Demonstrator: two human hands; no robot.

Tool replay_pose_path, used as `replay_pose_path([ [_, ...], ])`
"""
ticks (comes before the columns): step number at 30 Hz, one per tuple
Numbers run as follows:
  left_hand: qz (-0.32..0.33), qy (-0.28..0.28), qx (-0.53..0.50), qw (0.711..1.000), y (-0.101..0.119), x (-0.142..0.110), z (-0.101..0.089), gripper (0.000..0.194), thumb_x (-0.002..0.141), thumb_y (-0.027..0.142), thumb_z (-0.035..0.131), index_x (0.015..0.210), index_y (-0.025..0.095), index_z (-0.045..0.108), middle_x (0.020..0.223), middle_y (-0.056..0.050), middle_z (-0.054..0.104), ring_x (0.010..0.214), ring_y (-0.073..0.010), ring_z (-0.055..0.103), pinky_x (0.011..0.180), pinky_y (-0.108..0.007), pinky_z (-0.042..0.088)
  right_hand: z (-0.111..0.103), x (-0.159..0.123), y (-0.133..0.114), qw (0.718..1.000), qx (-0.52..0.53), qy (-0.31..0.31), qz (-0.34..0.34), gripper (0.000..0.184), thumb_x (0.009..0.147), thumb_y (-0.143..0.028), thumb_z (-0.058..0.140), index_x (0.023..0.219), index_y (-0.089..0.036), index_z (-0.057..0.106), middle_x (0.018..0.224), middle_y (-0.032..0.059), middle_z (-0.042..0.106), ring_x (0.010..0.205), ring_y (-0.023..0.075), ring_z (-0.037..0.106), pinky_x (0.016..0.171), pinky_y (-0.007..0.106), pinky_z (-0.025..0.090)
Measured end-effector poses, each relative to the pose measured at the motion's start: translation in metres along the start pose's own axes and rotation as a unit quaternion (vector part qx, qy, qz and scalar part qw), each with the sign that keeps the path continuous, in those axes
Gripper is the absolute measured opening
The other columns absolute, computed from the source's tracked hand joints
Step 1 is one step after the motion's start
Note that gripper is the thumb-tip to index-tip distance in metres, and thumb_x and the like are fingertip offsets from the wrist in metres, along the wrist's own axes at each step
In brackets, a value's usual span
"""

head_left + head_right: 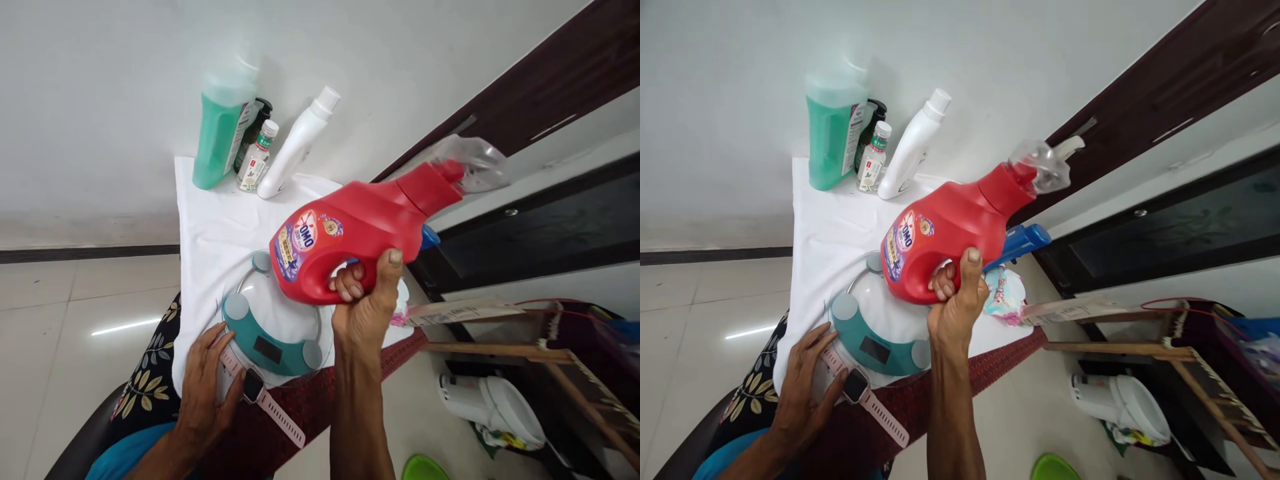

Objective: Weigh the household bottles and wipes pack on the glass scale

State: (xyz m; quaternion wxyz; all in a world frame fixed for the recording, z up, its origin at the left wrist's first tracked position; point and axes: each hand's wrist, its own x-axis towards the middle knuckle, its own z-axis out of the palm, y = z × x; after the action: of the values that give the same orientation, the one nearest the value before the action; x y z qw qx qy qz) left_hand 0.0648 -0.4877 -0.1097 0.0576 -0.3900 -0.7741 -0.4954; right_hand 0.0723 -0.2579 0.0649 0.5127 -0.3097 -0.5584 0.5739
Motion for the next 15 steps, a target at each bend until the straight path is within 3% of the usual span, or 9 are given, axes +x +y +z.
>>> replay_pose_path([
  [7, 0.012, -0.006, -0.007, 1.0, -0.001, 0.003, -0.001, 0.051, 0.106, 0.03, 0.066, 0.154, 0.017, 0.053, 0.15, -0.019, 0.059, 0.141, -0.0342, 0.057, 0.118, -0.053, 0.053, -0.04, -0.043, -0.004, 0.999, -0.008, 0.045, 0.011, 0.066, 0.081, -0.074, 0.085, 0.062, -0.024, 0.046, 0.051, -0.0098, 0.036, 0.045, 0.0063, 0.028, 0.044, 0.024, 0.027],
  [15, 0.0, -0.012, 0.005, 1.0, 0.001, 0.002, -0.002, 0.051, 0.107, 0.031, 0.066, 0.154, 0.018, 0.052, 0.151, -0.018, 0.058, 0.143, -0.0348, 0.057, 0.117, -0.055, 0.055, -0.041, -0.06, 0.019, 0.999, -0.026, 0.043, -0.01, 0.066, 0.087, -0.073, 0.079, 0.058, -0.025, 0.044, 0.05, -0.0085, 0.036, 0.046, 0.0084, 0.033, 0.047, 0.025, 0.033],
])
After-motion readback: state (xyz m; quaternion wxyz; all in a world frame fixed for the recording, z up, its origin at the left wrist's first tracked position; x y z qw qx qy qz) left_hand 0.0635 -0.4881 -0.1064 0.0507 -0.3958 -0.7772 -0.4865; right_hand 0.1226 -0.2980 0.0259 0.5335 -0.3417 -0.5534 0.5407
